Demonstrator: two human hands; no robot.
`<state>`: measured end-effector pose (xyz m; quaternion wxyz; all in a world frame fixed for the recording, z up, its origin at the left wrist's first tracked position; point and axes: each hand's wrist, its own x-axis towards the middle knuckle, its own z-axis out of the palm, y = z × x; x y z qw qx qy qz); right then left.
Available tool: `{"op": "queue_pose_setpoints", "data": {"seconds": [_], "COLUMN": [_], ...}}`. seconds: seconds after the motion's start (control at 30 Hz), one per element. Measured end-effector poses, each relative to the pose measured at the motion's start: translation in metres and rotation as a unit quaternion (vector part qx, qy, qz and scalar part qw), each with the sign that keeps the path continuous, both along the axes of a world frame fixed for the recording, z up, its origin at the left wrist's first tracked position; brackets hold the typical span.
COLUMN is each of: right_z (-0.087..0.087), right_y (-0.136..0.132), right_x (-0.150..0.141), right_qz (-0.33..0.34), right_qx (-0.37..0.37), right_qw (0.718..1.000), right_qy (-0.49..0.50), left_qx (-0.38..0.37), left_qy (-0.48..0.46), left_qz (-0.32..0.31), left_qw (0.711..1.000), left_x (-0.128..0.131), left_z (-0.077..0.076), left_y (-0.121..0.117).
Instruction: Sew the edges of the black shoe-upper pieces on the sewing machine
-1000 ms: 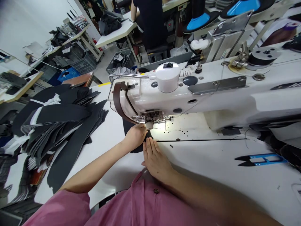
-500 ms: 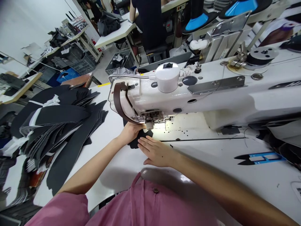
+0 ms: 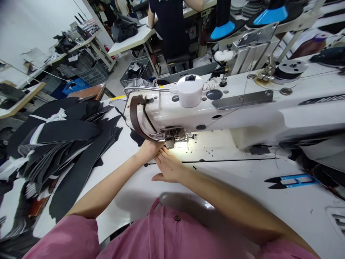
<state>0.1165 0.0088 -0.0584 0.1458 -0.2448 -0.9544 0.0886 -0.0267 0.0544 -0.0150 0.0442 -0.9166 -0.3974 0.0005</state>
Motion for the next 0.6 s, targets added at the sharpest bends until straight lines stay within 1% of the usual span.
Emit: {"op": "queue_pose_setpoints", "data": {"seconds": [0.2, 0.3, 0.43, 0.53, 0.6], "right_z": [-0.001, 0.0, 0.001, 0.0, 0.0], "right_y": [0.004, 0.005, 0.007, 0.008, 0.005], "right_x": [-0.013, -0.015, -0.014, -0.013, -0.012], "right_qz": [-0.061, -0.07, -0.071, -0.067, -0.066], "right_qx": [0.041, 0.047, 0.032, 0.017, 0.013], "right_qw": [0.997, 0.996, 0.997, 0.997, 0.997], "right_qy": [-0.026, -0.025, -0.009, 0.018, 0.031], "left_qx": [-0.002, 0.013, 0.029, 0.014, -0.004], "left_qy": [0.011, 0.007, -0.019, -0.038, -0.046], "left_qz": [0.033, 0.04, 0.042, 0.044, 0.027], "left_qw": [0.999, 0.999, 0.999, 0.998, 0.999], "left_x": [-0.004, -0.007, -0.005, -0.001, -0.003], "left_z": [-0.01, -0.015, -0.018, -0.018, -0.012], "left_y": [0.012, 0.016, 0.021, 0.019, 0.011]}}
